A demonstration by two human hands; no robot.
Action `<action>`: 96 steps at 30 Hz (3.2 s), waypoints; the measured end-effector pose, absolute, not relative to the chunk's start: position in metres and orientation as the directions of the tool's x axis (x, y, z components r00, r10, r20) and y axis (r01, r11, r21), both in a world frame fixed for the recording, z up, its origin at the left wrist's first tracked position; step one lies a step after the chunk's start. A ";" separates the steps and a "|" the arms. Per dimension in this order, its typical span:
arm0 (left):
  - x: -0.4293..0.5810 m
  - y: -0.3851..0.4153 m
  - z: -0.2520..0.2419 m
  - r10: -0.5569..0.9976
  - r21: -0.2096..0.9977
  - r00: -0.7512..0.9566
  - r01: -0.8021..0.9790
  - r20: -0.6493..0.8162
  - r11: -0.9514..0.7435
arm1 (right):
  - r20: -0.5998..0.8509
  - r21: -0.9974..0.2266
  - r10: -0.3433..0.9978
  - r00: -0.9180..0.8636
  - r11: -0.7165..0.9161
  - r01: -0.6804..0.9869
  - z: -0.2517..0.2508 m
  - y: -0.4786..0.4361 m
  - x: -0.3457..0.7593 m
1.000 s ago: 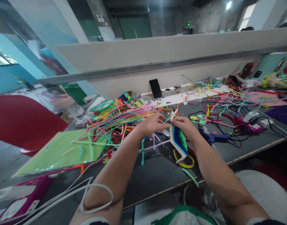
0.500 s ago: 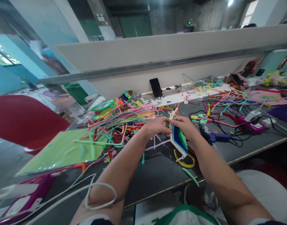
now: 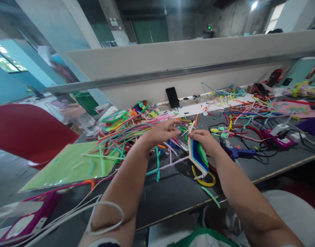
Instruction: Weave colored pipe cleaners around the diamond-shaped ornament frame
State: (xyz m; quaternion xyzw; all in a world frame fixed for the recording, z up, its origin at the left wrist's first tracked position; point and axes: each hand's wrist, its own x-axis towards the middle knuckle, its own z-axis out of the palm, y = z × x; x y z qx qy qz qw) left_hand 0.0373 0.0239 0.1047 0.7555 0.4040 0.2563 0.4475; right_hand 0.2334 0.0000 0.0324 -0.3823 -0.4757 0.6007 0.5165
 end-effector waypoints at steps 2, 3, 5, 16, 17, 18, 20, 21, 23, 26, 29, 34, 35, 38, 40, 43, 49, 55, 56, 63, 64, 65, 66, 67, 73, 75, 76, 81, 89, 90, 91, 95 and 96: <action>0.016 0.017 0.126 0.846 0.843 0.514 0.386 0.140 -0.374 | 0.049 -0.961 0.982 -0.185 -0.004 -0.276 0.033 -0.002 0.233; 0.005 0.012 0.136 0.853 0.827 0.496 0.403 0.162 -0.391 | 0.066 -0.958 0.980 -0.190 0.008 -0.288 0.034 -0.002 0.234; -0.019 0.003 0.152 0.844 0.807 0.508 0.420 0.170 -0.415 | 0.112 -0.950 0.975 -0.190 0.050 -0.308 0.034 -0.002 0.237; -0.007 0.004 0.140 0.670 0.740 0.457 0.037 0.585 -0.672 | 0.298 -0.938 0.890 -0.344 0.207 -0.278 0.026 -0.007 0.247; 0.009 0.007 0.133 0.622 0.722 0.528 0.026 0.577 -0.692 | 0.307 -0.939 0.881 -0.360 0.217 -0.268 0.025 -0.007 0.245; 0.023 0.009 0.127 0.581 0.700 0.584 0.029 0.567 -0.713 | 0.313 -0.939 0.875 -0.369 0.226 -0.260 0.024 -0.007 0.243; 0.046 0.014 0.114 0.476 0.638 0.689 0.026 0.546 -0.769 | 0.314 -0.940 0.871 -0.379 0.228 -0.254 0.024 -0.007 0.240; 0.054 0.016 0.108 0.436 0.614 0.714 0.011 0.548 -0.789 | 0.313 -0.940 0.870 -0.382 0.224 -0.258 0.024 -0.007 0.240; 0.061 0.019 0.100 0.413 0.605 0.729 -0.001 0.546 -0.797 | 0.315 -0.938 0.870 -0.379 0.223 -0.267 0.026 -0.007 0.240; 0.059 0.022 0.095 0.459 0.651 0.721 0.013 0.520 -0.759 | 0.318 -0.939 0.871 -0.373 0.236 -0.250 0.028 -0.008 0.240; 0.055 0.026 0.092 0.529 0.716 0.693 0.026 0.491 -0.698 | 0.314 -0.942 0.872 -0.376 0.234 -0.242 0.030 -0.009 0.239; 0.053 0.027 0.088 0.659 0.807 0.647 0.113 0.384 -0.580 | 0.311 -0.933 0.888 -0.340 0.215 -0.290 0.031 -0.010 0.239; 0.053 0.027 0.088 0.673 0.819 0.651 0.135 0.351 -0.557 | 0.306 -0.931 0.894 -0.327 0.210 -0.297 0.030 -0.010 0.239; 0.049 0.024 0.092 0.684 0.834 0.681 0.196 0.263 -0.516 | 0.308 -0.926 0.909 -0.280 0.220 -0.306 0.030 -0.009 0.239; 0.045 0.023 0.095 0.676 0.831 0.698 0.218 0.234 -0.512 | 0.323 -0.924 0.912 -0.254 0.245 -0.295 0.030 -0.009 0.238; 0.041 0.025 0.096 0.686 0.841 0.695 0.225 0.215 -0.492 | 0.345 -0.921 0.913 -0.218 0.284 -0.266 0.031 -0.009 0.235; 0.042 0.034 0.081 0.721 0.915 0.674 0.173 0.160 -0.365 | 0.302 -0.936 0.941 -0.151 0.263 -0.234 0.035 -0.011 0.232; 0.033 0.034 0.093 0.723 0.892 0.691 0.324 0.003 -0.314 | 0.205 -0.959 0.940 -0.273 0.137 -0.248 0.036 -0.007 0.236; 0.032 0.032 0.098 0.728 0.878 0.686 0.342 0.011 -0.335 | 0.193 -0.961 0.936 -0.295 0.119 -0.251 0.036 -0.007 0.236; 0.049 0.017 0.106 0.719 0.733 0.691 0.454 0.068 -0.506 | 0.169 -0.970 0.944 -0.283 0.108 -0.218 0.033 -0.004 0.234; 0.052 0.017 0.103 0.747 0.704 0.659 0.490 0.086 -0.514 | 0.166 -0.972 0.946 -0.280 0.109 -0.210 0.033 -0.004 0.234; 0.054 0.017 0.101 0.772 0.676 0.626 0.524 0.107 -0.518 | 0.162 -0.973 0.946 -0.281 0.106 -0.204 0.032 -0.003 0.234; 0.055 0.017 0.099 0.788 0.651 0.603 0.549 0.126 -0.524 | 0.156 -0.974 0.946 -0.286 0.100 -0.201 0.032 -0.003 0.234; 0.056 0.018 0.097 0.793 0.631 0.593 0.564 0.139 -0.533 | 0.145 -0.976 0.945 -0.293 0.088 -0.199 0.032 -0.003 0.234; 0.058 0.020 0.092 0.784 0.546 0.579 0.591 0.225 -0.593 | 0.072 -0.976 0.946 -0.316 0.002 -0.218 0.032 -0.002 0.237; 0.060 0.018 0.091 0.781 0.513 0.570 0.606 0.254 -0.609 | 0.062 -0.972 0.939 -0.338 -0.020 -0.234 0.031 -0.001 0.238; 0.061 0.017 0.091 0.779 0.497 0.568 0.612 0.265 -0.616 | 0.053 -0.970 0.936 -0.347 -0.033 -0.240 0.031 0.000 0.238; 0.063 0.019 0.085 0.786 0.470 0.553 0.635 0.276 -0.613 | -0.006 -0.957 0.957 -0.292 -0.090 -0.275 0.028 0.005 0.238; 0.060 0.027 0.077 0.801 0.583 0.560 0.585 0.214 -0.564 | -0.012 -0.958 0.965 -0.262 -0.086 -0.272 0.027 0.006 0.239; 0.060 0.026 0.079 0.798 0.554 0.564 0.603 0.213 -0.574 | -0.010 -0.960 0.964 -0.267 -0.084 -0.267 0.027 0.006 0.240; 0.061 0.025 0.080 0.794 0.507 0.567 0.630 0.219 -0.589 | -0.006 -0.961 0.962 -0.274 -0.081 -0.263 0.027 0.006 0.240; 0.066 0.013 0.084 0.787 0.216 0.563 0.760 0.253 -0.613 | 0.013 -0.966 0.958 -0.286 -0.062 -0.251 0.024 0.006 0.240; 0.068 0.010 0.083 0.791 0.143 0.559 0.787 0.249 -0.601 | 0.015 -0.966 0.959 -0.282 -0.058 -0.251 0.024 0.006 0.240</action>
